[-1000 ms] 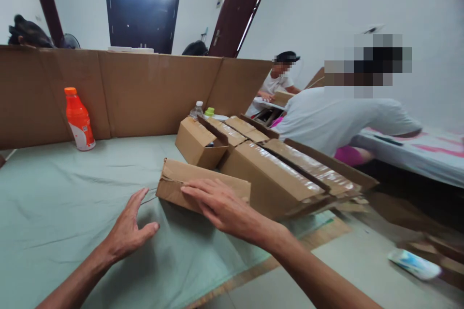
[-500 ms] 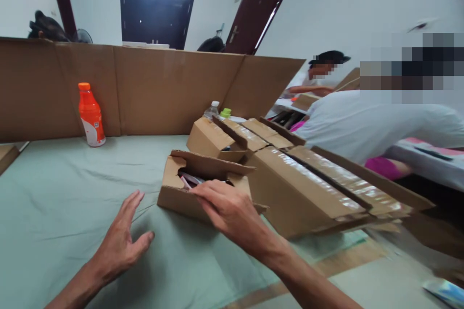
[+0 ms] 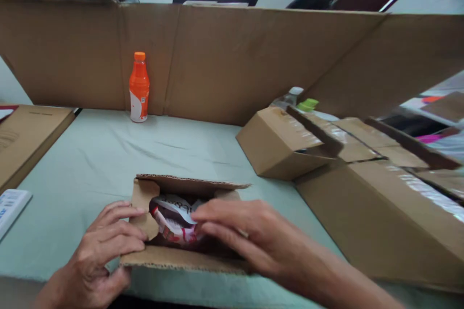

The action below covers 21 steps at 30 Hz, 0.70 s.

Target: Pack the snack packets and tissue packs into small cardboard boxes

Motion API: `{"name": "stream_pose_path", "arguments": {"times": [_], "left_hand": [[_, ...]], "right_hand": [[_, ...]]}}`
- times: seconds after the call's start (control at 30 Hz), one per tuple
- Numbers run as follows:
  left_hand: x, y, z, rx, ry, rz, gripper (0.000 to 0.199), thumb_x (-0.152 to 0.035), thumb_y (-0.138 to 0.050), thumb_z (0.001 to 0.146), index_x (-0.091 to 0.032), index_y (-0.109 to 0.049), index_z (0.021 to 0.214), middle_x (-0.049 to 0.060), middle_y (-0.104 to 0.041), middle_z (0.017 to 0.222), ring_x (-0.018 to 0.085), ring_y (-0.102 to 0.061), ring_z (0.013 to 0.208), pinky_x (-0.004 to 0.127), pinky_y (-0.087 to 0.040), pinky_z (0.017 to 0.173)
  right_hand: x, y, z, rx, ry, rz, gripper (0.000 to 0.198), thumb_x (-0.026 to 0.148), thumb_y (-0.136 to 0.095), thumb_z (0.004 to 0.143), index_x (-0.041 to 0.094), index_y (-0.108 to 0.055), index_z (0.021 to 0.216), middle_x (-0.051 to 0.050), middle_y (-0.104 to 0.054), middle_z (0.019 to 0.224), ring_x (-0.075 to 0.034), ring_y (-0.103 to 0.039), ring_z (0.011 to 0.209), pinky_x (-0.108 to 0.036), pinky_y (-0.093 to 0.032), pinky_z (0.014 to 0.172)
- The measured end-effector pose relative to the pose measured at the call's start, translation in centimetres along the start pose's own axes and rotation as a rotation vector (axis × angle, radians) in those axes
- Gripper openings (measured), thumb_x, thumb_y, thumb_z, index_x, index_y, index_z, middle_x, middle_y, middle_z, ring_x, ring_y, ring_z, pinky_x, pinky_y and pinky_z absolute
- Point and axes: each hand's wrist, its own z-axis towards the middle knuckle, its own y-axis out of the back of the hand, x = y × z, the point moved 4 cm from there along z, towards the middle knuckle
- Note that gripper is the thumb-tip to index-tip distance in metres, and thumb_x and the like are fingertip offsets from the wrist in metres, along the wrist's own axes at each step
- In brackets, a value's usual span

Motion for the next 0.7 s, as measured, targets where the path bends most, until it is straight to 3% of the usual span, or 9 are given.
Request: {"name": "stream_pose_path", "arguments": {"times": [0.1,0.23,0.3,0.43,0.53,0.7], "left_hand": [[-0.1,0.4,-0.3,0.004,-0.023,-0.009,0.043,0.001,-0.049,0.072,-0.018,-0.064,0.108,0.006,-0.075,0.098,0.025,-0.064,0.122,0.044,-0.048,0.107],[0.3,0.0,-0.4,-0.007,-0.017,-0.056,0.041,0.0,-0.05,0.072,-0.017,-0.064,0.107,0.007,-0.075,0.097,0.026,-0.062,0.123,0.046,-0.048,0.107],[0.5,-0.2,-0.4,-0.013,-0.014,-0.069,0.041,0.0,-0.05,0.072,-0.017,-0.063,0.107,0.007,-0.074,0.097,0.026,-0.062,0.123,0.046,-0.047,0.107],[0.7,-0.5,-0.7,-0.029,-0.018,-0.069,0.04,-0.001,-0.05,0.074,-0.017,-0.062,0.109,0.006,-0.074,0.099,0.024,-0.062,0.121,0.045,-0.043,0.111],[0.8,-0.7,-1.0,-0.025,0.014,-0.062,0.041,0.0,-0.05,0.074,-0.018,-0.062,0.109,0.006,-0.075,0.099,0.025,-0.064,0.117,0.046,-0.042,0.109],[0.9,-1.1,-1.0,-0.029,0.05,-0.078,0.036,0.0,-0.051,0.077,-0.019,-0.06,0.106,0.006,-0.075,0.096,0.026,-0.066,0.113,0.043,-0.048,0.098]], "right_hand": [[-2.3,0.6,0.7,0.06,-0.068,-0.086,0.025,0.017,-0.052,0.098,0.02,-0.073,0.11,-0.007,-0.078,0.108,-0.018,-0.074,0.098,-0.028,-0.057,0.086],[-2.1,0.0,1.5,0.164,-0.091,-0.336,0.029,0.024,-0.07,0.088,0.019,-0.072,0.117,-0.01,-0.075,0.117,-0.026,-0.069,0.106,-0.039,-0.056,0.087],[-1.5,-0.8,2.1,0.254,-0.1,-0.426,0.028,0.025,-0.076,0.083,0.018,-0.074,0.11,-0.01,-0.076,0.108,-0.027,-0.067,0.098,-0.039,-0.053,0.083],[-1.5,-2.1,3.2,0.387,-0.103,-0.585,0.003,0.016,-0.074,0.081,0.019,-0.073,0.082,-0.007,-0.073,0.081,-0.024,-0.06,0.083,-0.037,-0.043,0.074],[-1.5,-2.3,3.4,0.391,-0.049,-0.596,0.011,0.015,-0.07,0.083,0.02,-0.07,0.073,-0.005,-0.07,0.074,-0.022,-0.057,0.079,-0.036,-0.038,0.072],[-1.4,-3.3,3.2,0.352,-0.051,-0.539,0.014,0.031,-0.076,0.08,0.018,-0.071,0.076,-0.007,-0.071,0.075,-0.024,-0.059,0.083,-0.037,-0.038,0.075]]}}
